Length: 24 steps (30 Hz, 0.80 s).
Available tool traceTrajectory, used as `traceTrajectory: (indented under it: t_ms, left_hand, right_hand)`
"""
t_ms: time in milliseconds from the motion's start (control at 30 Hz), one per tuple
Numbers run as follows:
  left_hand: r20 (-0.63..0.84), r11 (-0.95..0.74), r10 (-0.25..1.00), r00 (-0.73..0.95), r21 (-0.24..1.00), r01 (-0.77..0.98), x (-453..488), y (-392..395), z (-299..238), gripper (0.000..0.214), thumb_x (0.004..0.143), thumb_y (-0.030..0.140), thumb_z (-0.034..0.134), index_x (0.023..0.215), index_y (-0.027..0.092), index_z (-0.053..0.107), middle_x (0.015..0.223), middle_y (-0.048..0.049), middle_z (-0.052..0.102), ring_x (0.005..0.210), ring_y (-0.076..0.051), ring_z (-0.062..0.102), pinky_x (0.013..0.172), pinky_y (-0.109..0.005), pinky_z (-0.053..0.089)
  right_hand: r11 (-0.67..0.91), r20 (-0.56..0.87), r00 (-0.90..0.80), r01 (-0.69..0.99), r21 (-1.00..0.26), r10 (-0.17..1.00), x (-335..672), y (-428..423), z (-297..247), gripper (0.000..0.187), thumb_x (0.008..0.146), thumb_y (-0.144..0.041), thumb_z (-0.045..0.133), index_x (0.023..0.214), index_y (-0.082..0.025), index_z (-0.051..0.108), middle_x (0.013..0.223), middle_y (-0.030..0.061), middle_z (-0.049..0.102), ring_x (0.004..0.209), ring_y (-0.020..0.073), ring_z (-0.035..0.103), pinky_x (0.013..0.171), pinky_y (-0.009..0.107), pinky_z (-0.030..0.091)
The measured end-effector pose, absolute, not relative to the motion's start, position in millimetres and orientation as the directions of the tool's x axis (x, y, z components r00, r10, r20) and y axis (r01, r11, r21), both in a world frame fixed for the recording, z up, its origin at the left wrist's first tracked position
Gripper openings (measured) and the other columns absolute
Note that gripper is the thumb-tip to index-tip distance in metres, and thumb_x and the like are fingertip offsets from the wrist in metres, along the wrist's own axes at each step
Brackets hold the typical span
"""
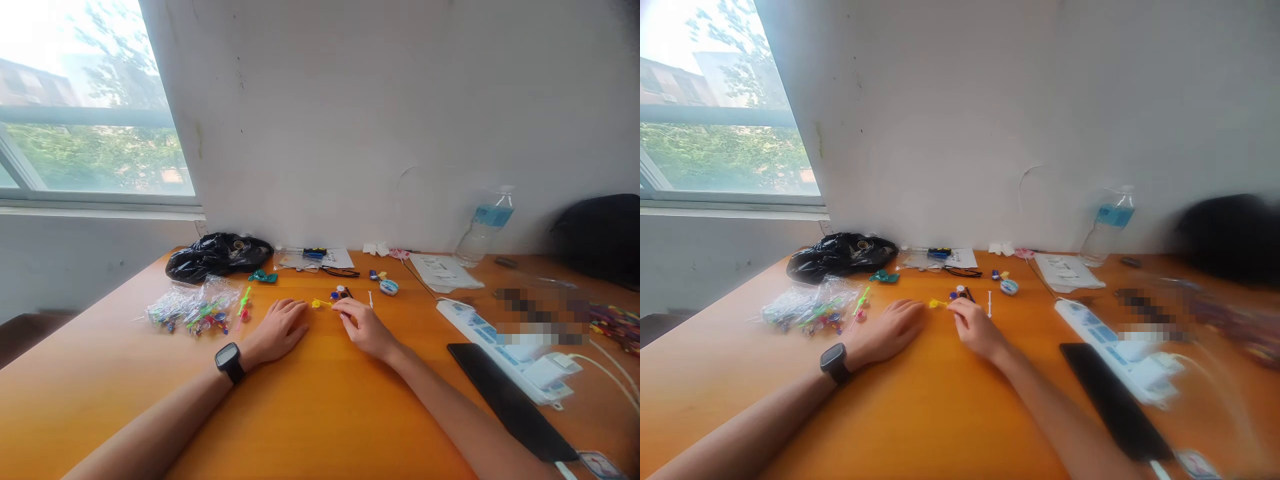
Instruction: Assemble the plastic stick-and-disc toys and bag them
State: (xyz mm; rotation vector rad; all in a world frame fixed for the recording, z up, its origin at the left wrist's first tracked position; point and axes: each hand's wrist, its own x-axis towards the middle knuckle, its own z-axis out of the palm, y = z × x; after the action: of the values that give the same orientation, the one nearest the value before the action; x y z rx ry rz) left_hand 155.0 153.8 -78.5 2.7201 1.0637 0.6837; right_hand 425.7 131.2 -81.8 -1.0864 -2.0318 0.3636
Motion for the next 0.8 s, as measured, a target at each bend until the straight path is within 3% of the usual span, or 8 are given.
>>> traceTrajectory:
  t_ms: [233, 500, 667, 800]
  left_hand:
    - [0.352, -0.745, 0.667, 0.657, 0.297, 0.597, 154.6, 154.7, -79.5, 0.034, 0.105, 0.037, 0.046, 0.135, 0.028, 0.059, 0.141, -0.0088, 0.062, 0.132, -0.029, 0.054, 0.118, -0.048, 0.042]
    - [0.336, -0.731, 0.682, 0.649, 0.319, 0.603, 155.2, 153.7, -77.2, 0.037, 0.105, 0.04, 0.043, 0.136, 0.027, 0.059, 0.132, -0.0113, 0.066, 0.13, -0.032, 0.055, 0.115, -0.052, 0.044]
    - [0.358, -0.754, 0.657, 0.664, 0.34, 0.562, 156.8, 154.9, -77.3, 0.032, 0.106, 0.04, 0.045, 0.128, 0.028, 0.064, 0.125, -0.0095, 0.069, 0.122, -0.028, 0.06, 0.11, -0.048, 0.048]
    - [0.364, -0.774, 0.63, 0.686, 0.369, 0.514, 160.7, 154.4, -76.9, 0.028, 0.106, 0.04, 0.048, 0.115, 0.028, 0.071, 0.121, -0.0081, 0.072, 0.117, -0.026, 0.063, 0.105, -0.043, 0.051]
  right_hand:
    - [0.586, 0.499, -0.325, 0.578, -0.568, 0.803, 424.5, 129.7, -79.3, 0.028, 0.097, -0.014, 0.051, 0.107, -0.02, 0.076, 0.11, 0.0101, 0.075, 0.102, 0.0231, 0.072, 0.093, 0.036, 0.058]
    - [0.559, 0.471, -0.313, 0.581, -0.592, 0.825, 427.3, 127.9, -76.7, 0.027, 0.092, -0.013, 0.052, 0.096, -0.02, 0.077, 0.099, 0.0087, 0.076, 0.09, 0.0222, 0.071, 0.08, 0.033, 0.057]
    - [0.519, 0.435, -0.294, 0.599, -0.61, 0.851, 428.7, 125.6, -73.9, 0.025, 0.086, -0.011, 0.053, 0.078, -0.021, 0.074, 0.082, 0.005, 0.073, 0.071, 0.0182, 0.065, 0.061, 0.028, 0.048]
    - [0.497, 0.45, -0.236, 0.576, -0.649, 0.861, 426.7, 124.2, -72.4, 0.025, 0.086, -0.013, 0.053, 0.074, -0.02, 0.073, 0.077, 0.0042, 0.071, 0.064, 0.016, 0.058, 0.057, 0.027, 0.042]
